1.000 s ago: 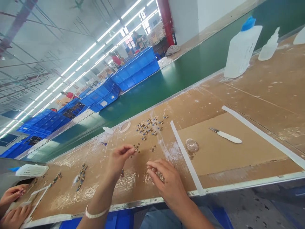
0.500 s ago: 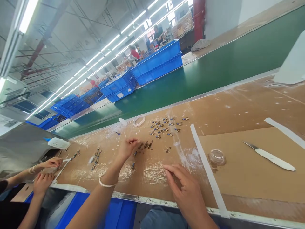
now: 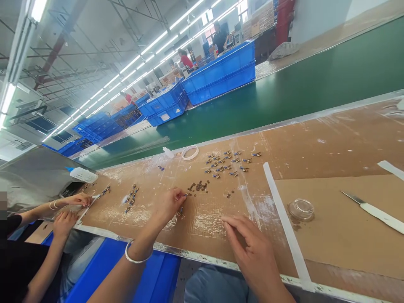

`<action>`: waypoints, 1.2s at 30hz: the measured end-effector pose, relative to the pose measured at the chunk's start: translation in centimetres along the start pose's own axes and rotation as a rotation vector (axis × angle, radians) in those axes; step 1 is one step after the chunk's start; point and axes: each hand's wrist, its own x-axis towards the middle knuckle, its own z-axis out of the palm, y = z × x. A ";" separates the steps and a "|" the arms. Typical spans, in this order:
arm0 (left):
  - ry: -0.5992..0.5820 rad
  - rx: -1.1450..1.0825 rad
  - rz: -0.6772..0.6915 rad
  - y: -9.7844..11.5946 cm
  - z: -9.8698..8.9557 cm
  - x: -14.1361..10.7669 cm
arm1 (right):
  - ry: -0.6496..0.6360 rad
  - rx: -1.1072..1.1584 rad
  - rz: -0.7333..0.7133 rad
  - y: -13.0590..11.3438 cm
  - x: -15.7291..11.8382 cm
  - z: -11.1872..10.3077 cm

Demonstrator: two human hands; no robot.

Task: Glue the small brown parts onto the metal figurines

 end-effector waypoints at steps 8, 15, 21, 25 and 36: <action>-0.243 -0.690 -0.084 6.6 -0.5 -3.1 | -0.015 0.047 0.010 0.2 0.2 0.1; -0.375 -1.010 -0.041 14.5 2.8 -2.6 | 0.006 0.167 0.077 0.4 0.3 0.2; -0.564 -1.047 -0.039 19.2 6.2 -0.7 | 0.046 0.161 0.105 0.5 0.6 0.0; -0.554 -0.969 0.006 21.1 8.0 -0.6 | 0.048 0.176 0.100 0.8 0.8 0.0; -0.438 -0.543 0.231 23.0 9.7 -0.5 | 0.047 0.189 0.142 1.5 0.8 0.1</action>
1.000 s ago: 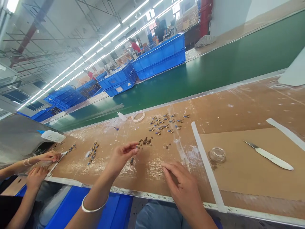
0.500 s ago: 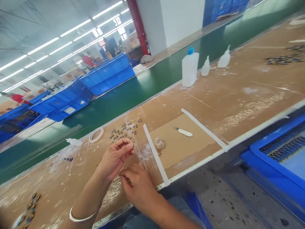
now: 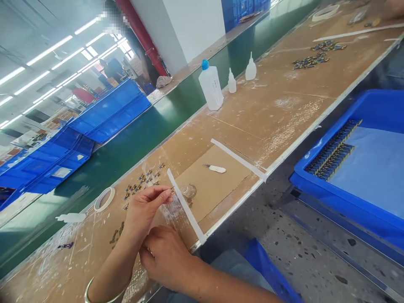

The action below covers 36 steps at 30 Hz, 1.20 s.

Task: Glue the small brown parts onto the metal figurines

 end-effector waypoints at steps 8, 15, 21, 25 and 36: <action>-0.015 0.314 0.003 1.1 1.2 -0.1 | 0.047 0.066 0.005 0.1 0.2 -0.2; -0.021 0.472 0.057 1.0 1.3 0.0 | 0.077 0.099 0.000 -0.3 0.2 -0.6; -0.013 0.533 0.100 0.8 1.3 0.0 | 0.075 0.080 -0.009 -0.2 0.3 -0.8; 0.001 0.398 0.119 0.9 1.1 -0.5 | 0.073 0.064 0.006 -0.1 0.2 -0.6; 0.568 0.024 -0.117 -5.4 -12.6 -7.4 | -0.005 0.128 0.031 -1.0 -0.6 -0.5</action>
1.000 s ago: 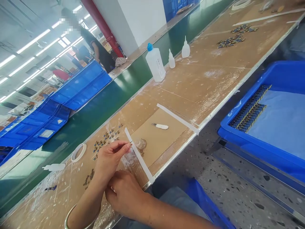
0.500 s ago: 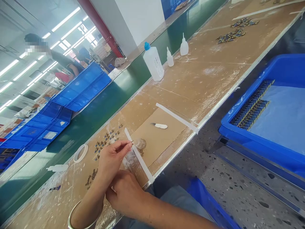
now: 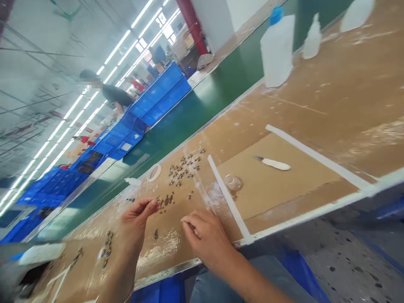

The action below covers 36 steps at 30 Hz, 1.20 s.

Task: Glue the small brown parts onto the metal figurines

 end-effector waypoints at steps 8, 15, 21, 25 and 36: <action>0.085 0.074 -0.090 -7.0 -6.3 1.6 | -0.033 -0.168 -0.138 0.4 -0.3 0.6; 0.052 0.122 -0.047 -9.6 -5.8 3.0 | -0.080 -0.256 -0.145 0.1 -0.4 0.8; -0.006 0.174 -0.032 -10.7 -5.7 4.3 | -0.087 -0.280 -0.153 0.1 -0.3 1.0; -0.032 0.215 -0.025 -10.9 -5.6 4.5 | -0.094 -0.285 -0.148 0.5 -0.5 1.1; -0.072 0.304 -0.024 -10.9 -5.6 4.9 | -0.080 -0.285 -0.140 0.3 -0.3 1.1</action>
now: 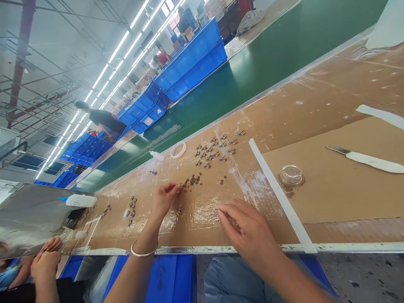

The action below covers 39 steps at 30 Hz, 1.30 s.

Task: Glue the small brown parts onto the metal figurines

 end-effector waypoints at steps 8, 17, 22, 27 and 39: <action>-0.010 0.043 0.012 0.8 0.1 0.0 | -0.006 -0.017 -0.001 0.0 0.0 -0.2; 0.014 0.175 0.054 1.0 0.4 -0.1 | -0.002 -0.012 -0.006 0.1 0.0 -0.2; 0.022 0.200 0.074 0.9 0.5 -0.2 | 0.002 -0.013 -0.005 0.2 0.0 -0.1; 0.020 0.166 0.062 0.6 0.6 0.2 | 0.014 -0.005 -0.005 0.1 -0.1 0.0; 0.063 -0.415 0.019 7.5 0.9 -9.6 | -0.008 0.190 0.037 -1.3 1.1 0.1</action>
